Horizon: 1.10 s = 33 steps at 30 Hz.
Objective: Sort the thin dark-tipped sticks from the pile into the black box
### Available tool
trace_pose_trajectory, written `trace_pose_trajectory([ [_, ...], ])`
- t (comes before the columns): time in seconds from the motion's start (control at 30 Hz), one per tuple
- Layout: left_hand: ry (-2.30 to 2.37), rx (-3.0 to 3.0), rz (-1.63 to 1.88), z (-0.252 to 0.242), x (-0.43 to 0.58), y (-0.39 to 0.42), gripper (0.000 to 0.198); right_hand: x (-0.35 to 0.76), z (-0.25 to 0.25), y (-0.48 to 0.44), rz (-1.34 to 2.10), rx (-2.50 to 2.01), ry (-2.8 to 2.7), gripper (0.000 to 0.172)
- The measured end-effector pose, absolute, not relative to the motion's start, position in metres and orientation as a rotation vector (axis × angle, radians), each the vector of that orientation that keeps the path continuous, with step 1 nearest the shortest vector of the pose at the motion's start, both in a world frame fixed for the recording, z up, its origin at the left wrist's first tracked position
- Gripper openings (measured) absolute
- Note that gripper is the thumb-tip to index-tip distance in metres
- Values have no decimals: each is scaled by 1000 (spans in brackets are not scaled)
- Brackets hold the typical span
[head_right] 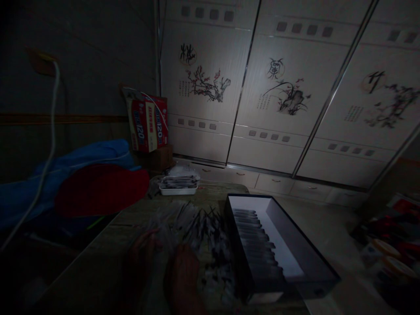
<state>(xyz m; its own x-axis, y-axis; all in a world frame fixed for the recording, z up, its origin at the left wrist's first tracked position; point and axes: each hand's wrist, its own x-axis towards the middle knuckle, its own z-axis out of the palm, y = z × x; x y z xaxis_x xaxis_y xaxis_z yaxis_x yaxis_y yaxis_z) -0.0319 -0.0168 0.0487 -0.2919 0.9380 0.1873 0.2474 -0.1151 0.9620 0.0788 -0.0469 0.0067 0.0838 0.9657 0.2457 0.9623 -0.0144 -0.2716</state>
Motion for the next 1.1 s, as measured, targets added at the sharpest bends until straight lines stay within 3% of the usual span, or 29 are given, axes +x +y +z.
trace_pose_trajectory([
  [0.2,1523,1314,1432,45,-32,-15,38,92,8,-56,36,-2027,-1875,30],
  [0.43,1457,1283,1420,43,-27,-13,35,109,9,-71,83,-1903,-1678,19],
  [0.77,1081,1155,1055,24,-12,-9,39,111,10,-85,272,-1546,-1557,29],
  [1.1,1175,959,1194,17,-22,-2,41,158,5,-36,-15,-2051,-1621,29],
])
